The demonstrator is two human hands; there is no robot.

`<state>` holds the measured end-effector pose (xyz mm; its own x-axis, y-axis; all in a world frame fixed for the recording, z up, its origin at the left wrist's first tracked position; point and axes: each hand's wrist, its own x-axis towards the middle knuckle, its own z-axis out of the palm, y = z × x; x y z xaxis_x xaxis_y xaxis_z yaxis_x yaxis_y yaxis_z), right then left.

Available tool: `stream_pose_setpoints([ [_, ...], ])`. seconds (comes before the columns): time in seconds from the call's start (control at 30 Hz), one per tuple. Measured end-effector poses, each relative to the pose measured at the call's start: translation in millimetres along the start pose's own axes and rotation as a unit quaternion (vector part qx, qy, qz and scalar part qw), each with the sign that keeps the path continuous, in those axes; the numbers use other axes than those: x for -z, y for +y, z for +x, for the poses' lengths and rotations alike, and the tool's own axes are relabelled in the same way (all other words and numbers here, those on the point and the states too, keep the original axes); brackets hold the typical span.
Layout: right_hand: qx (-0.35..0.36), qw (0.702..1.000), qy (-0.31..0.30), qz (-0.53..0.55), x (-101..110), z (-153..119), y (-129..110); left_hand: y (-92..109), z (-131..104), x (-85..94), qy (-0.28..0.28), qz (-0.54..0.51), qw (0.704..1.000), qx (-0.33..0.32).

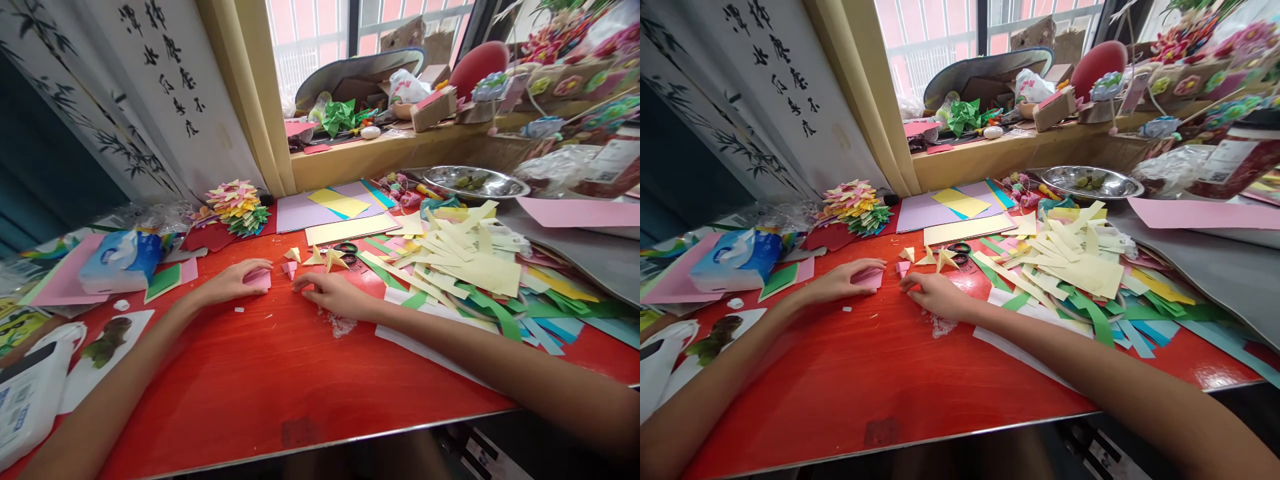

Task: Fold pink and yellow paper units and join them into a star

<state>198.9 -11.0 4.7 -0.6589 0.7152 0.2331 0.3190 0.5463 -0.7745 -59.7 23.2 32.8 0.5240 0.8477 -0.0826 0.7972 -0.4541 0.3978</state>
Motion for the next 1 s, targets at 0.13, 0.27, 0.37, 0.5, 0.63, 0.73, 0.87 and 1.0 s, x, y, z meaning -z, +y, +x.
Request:
stream_pose_setpoints([
  [0.13, -0.001, 1.0, 0.0, -0.004, 0.6, -0.5, -0.7, 2.5, -1.4, 1.9, 0.009, -0.065, 0.998, 0.017],
  [0.27, -0.001, 1.0, -0.003, -0.001, 0.0, -0.1, 1.1, 2.1, -0.6, 1.3, 0.015, -0.135, 0.99, 0.027],
  [0.37, 0.0, 1.0, -0.004, 0.004, -0.2, -0.2, 2.5, 3.5, 0.1, 1.3, 0.057, -0.157, 0.985, 0.041],
  [0.5, 0.0, 1.0, -0.001, 0.007, 0.4, -0.5, 1.7, 6.4, -0.3, 2.9, 0.049, -0.192, 0.979, 0.038],
  [0.63, -0.007, 1.0, -0.004, -0.005, 0.9, -0.1, -1.5, 4.1, -0.7, 3.5, -0.021, -0.224, 0.974, 0.02],
  [0.73, -0.012, 1.0, -0.005, -0.014, 0.9, 0.8, -3.3, -0.5, -0.5, 3.1, -0.042, -0.248, 0.968, 0.013],
  [0.87, -0.015, 1.0, -0.007, -0.012, 1.0, 1.6, -3.6, -2.0, -2.4, 4.0, -0.048, -0.283, 0.958, 0.017],
  [1.0, -0.018, 1.0, -0.007, -0.005, 1.4, 1.0, -3.2, 1.8, -5.8, 5.0, -0.033, -0.283, 0.958, 0.035],
])
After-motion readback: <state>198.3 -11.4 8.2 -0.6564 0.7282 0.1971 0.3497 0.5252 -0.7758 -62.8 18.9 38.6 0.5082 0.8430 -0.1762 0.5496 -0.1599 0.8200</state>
